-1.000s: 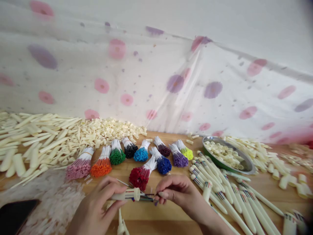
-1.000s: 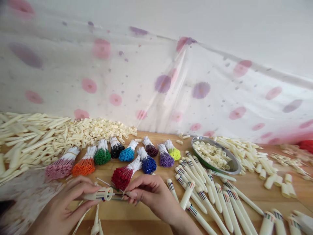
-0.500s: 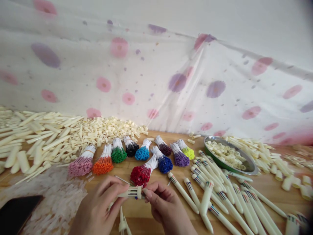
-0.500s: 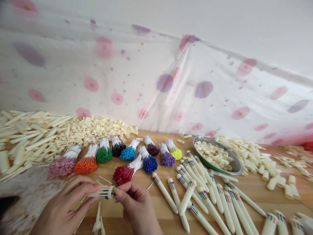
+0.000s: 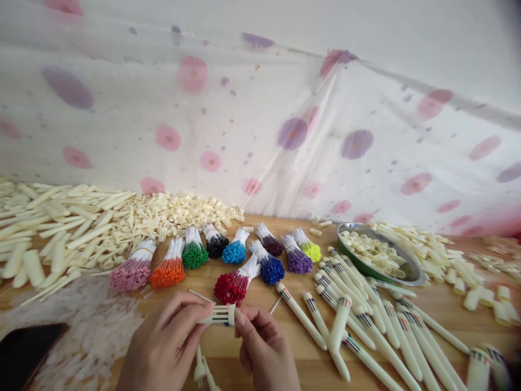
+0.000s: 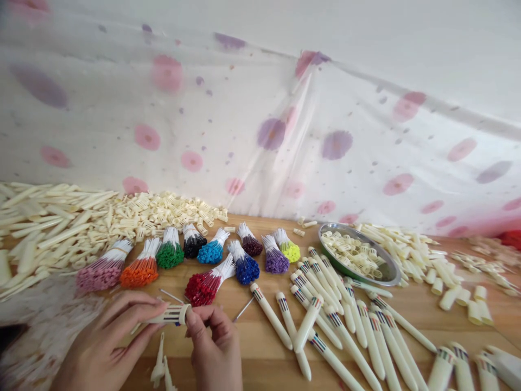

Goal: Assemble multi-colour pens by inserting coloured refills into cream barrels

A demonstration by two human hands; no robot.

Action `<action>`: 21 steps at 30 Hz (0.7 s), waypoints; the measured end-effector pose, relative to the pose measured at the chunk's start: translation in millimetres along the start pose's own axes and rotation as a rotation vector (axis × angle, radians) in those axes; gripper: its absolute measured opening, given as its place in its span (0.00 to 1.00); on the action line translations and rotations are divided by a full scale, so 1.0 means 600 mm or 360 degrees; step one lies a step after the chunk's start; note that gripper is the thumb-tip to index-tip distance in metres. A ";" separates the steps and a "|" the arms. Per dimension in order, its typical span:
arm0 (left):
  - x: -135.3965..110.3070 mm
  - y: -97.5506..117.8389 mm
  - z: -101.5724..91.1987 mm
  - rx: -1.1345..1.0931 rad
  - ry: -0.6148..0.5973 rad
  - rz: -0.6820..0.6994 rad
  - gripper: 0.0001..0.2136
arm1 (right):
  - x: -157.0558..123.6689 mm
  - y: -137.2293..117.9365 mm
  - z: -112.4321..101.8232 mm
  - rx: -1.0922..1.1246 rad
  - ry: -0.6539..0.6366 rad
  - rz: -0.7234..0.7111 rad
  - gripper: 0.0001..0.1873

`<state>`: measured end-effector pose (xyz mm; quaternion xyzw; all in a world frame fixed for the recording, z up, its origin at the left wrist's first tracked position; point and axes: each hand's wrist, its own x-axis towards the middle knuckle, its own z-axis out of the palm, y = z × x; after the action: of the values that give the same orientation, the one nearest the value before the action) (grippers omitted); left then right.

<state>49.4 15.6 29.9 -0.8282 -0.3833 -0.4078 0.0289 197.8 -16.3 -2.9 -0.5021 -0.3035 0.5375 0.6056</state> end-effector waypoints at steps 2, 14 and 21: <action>0.000 0.001 0.001 0.0007 0.0025 0.0010 0.10 | 0.004 0.009 0.000 -0.0024 0.0038 -0.0040 0.25; -0.001 0.000 0.007 0.0040 0.0046 0.0031 0.10 | 0.029 -0.034 -0.009 -0.0092 -0.0306 0.0383 0.27; -0.005 -0.001 0.009 -0.0030 0.0038 0.0046 0.10 | 0.031 -0.042 -0.020 -0.0133 -0.0452 0.0354 0.26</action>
<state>51.4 16.2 24.1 -0.8289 -0.3671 -0.4208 0.0316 221.8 -0.1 13.6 -0.4764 -0.3506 0.6536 0.4722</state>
